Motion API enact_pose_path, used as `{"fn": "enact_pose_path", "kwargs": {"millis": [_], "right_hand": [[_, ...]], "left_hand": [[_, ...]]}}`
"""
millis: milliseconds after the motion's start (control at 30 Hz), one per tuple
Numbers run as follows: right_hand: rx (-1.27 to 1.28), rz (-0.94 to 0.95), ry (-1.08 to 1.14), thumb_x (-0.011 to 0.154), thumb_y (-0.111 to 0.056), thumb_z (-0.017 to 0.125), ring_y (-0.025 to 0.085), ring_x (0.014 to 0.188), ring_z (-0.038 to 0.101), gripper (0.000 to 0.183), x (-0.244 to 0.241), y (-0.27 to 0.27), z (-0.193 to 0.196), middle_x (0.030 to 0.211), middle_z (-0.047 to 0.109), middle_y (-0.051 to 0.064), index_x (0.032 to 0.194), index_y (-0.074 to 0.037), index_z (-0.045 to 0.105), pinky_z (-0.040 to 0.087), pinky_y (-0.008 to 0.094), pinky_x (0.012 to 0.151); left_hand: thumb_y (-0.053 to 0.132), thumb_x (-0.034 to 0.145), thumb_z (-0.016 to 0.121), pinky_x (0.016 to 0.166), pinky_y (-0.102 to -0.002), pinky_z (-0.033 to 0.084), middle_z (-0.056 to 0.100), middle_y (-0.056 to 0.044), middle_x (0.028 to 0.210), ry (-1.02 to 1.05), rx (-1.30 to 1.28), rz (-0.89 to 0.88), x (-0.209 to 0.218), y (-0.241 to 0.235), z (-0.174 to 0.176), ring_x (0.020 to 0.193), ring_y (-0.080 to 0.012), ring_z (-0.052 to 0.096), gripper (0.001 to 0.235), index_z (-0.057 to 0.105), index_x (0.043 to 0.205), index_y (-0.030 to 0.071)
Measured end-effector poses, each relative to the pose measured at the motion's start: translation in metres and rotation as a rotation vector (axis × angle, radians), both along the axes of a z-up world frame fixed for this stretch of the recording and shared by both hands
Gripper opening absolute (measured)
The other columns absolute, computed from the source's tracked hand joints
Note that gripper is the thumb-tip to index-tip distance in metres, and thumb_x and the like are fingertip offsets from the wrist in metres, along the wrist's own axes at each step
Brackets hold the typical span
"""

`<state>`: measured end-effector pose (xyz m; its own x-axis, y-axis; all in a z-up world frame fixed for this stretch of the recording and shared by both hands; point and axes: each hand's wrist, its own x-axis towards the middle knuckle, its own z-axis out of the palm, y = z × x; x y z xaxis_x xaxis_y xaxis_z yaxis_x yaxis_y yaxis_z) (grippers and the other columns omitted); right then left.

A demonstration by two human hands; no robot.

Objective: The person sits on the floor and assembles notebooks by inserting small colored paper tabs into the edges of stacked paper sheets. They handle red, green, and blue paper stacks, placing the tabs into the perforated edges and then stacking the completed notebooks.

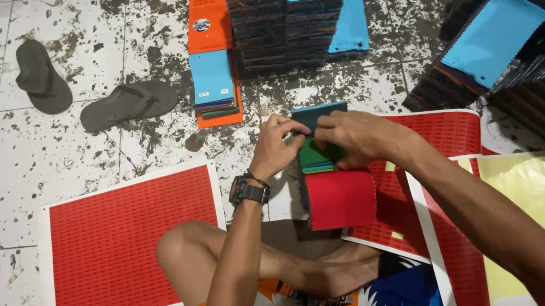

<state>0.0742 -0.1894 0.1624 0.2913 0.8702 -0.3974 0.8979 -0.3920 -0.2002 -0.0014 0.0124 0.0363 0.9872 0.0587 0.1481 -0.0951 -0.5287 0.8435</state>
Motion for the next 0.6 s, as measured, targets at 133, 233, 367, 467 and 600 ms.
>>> {"fn": "enact_pose_path", "kwargs": {"millis": [133, 233, 367, 467, 600], "right_hand": [[-0.03, 0.001, 0.018, 0.075, -0.028, 0.085, 0.033, 0.114, 0.066, 0.055, 0.004, 0.004, 0.001, 0.114, 0.065, 0.008, 0.121, -0.016, 0.058, 0.058, 0.046, 0.095], [-0.063, -0.041, 0.017, 0.081, -0.026, 0.077, 0.028, 0.113, 0.069, 0.05, 0.013, 0.004, -0.002, 0.113, 0.068, 0.006, 0.125, -0.021, 0.055, 0.058, 0.041, 0.097], [0.071, -0.089, 0.075, 0.085, -0.028, 0.068, 0.038, 0.114, 0.068, 0.051, 0.021, -0.001, -0.003, 0.118, 0.069, 0.018, 0.129, -0.008, 0.054, 0.059, 0.049, 0.097], [0.047, -0.168, 0.186, 0.078, -0.03, 0.067, 0.038, 0.118, 0.066, 0.065, 0.015, 0.004, 0.024, 0.122, 0.068, 0.019, 0.138, -0.008, 0.052, 0.056, 0.051, 0.103], [-0.066, -0.08, 0.123, 0.066, -0.031, 0.095, 0.035, 0.119, 0.053, 0.118, 0.016, -0.002, 0.002, 0.138, 0.048, 0.012, 0.159, -0.022, 0.022, 0.052, 0.051, 0.09]], "left_hand": [[0.024, 0.085, 0.072, 0.1, -0.037, 0.045, 0.055, 0.0, 0.094, 0.068, -0.017, 0.004, 0.004, 0.002, -0.019, 0.094, -0.0201, 0.061, 0.015, 0.077, 0.098, 0.03], [0.022, 0.101, 0.056, 0.099, -0.038, 0.045, 0.052, -0.007, 0.101, 0.162, -0.154, -0.026, 0.003, 0.005, -0.018, 0.101, -0.0213, 0.056, 0.021, 0.075, 0.108, 0.018], [0.027, 0.101, 0.052, 0.098, -0.048, 0.048, 0.05, -0.021, 0.116, 0.093, -0.336, 0.087, -0.032, -0.011, 0.032, 0.112, -0.0375, 0.055, 0.037, 0.057, 0.133, 0.01], [0.03, 0.094, 0.055, 0.098, -0.054, 0.046, 0.047, -0.026, 0.126, 0.035, -0.499, 0.255, -0.089, -0.04, 0.055, 0.114, -0.0393, 0.052, 0.054, 0.044, 0.138, -0.001], [0.034, 0.07, 0.064, 0.101, -0.042, 0.048, 0.057, -0.011, 0.135, 0.086, -0.598, 0.443, -0.15, -0.081, 0.046, 0.119, -0.0271, 0.058, 0.068, 0.05, 0.134, 0.012]]}}
